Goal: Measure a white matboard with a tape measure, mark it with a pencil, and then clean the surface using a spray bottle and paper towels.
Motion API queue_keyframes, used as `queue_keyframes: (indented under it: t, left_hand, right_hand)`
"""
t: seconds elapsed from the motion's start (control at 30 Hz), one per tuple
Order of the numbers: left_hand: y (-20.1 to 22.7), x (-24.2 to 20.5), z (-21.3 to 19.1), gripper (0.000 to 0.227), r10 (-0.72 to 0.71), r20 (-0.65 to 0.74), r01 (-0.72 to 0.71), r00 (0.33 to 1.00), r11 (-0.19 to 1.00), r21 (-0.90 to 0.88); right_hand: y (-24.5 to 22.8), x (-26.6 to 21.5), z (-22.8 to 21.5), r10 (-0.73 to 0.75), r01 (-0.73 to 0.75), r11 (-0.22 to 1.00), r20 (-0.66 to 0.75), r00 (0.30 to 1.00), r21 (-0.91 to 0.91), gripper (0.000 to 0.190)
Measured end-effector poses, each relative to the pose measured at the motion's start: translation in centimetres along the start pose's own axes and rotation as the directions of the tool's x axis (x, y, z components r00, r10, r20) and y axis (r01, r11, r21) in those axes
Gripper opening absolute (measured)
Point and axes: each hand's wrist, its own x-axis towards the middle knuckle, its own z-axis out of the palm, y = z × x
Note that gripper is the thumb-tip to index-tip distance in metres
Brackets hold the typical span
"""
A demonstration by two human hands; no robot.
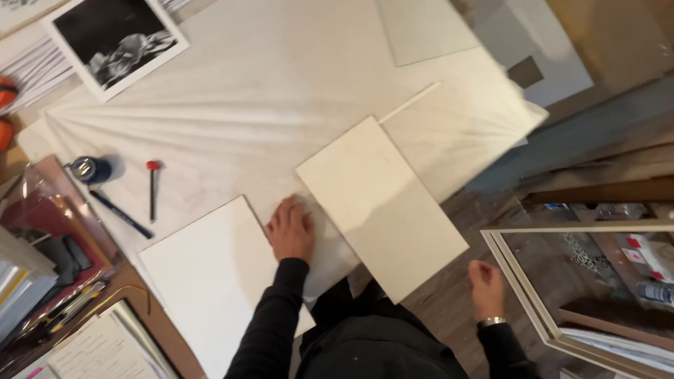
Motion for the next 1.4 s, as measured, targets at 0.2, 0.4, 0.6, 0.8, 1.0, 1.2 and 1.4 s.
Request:
queue_keyframes:
  t: [0.2, 0.4, 0.6, 0.8, 1.0, 1.2, 1.4]
  left_hand:
    - [0.7, -0.3, 0.0, 0.031, 0.003, -0.005, -0.002, 1.0, 0.999, 0.037]
    - [1.0, -1.5, 0.7, 0.032, -0.037, 0.003, 0.037, 0.999, 0.999, -0.005]
    - [1.9, -3.8, -0.2, 0.036, -0.41, 0.204, 0.456, 0.889, 0.835, -0.308]
    - [5.1, -4.0, -2.1, 0.048, -0.388, 0.58, 0.695, 0.716, 0.32, -0.644]
    - [1.3, -2.9, 1.2, 0.056, -0.6, 0.516, 0.665, 0.611, 0.037, -0.746]
    - [-1.2, -3.6, 3.7, 0.043, -0.735, 0.44, 0.707, 0.516, 0.077, -0.703]
    - [-2.1, -2.7, 6.4, 0.046, -0.902, 0.246, 0.696, 0.354, 0.079, -0.713]
  right_hand:
    - [0.8, -3.9, 2.3, 0.311, -0.612, 0.584, 0.549, 0.776, 0.534, 0.062]
    - [-3.3, -4.2, 4.8, 0.133, -0.623, 0.501, 0.657, 0.742, 0.601, 0.053]
    - [-4.4, -1.7, 4.3, -0.074, -0.402, 0.596, 0.547, 0.834, 0.695, 0.023]
    - [-11.3, -2.5, 7.5, -0.024, -0.424, 0.674, 0.592, 0.805, 0.605, 0.031]
    - [-12.5, -2.1, 13.1, 0.085, -0.568, 0.708, 0.748, 0.658, 0.42, 0.037]
    - [-22.7, 10.5, 8.7, 0.331, 0.047, 0.93, 0.888, 0.319, -0.364, 0.027]
    - [-26.8, 41.0, 8.9, -0.423, 0.41, 0.901, 0.493, 0.76, 0.141, 0.019]
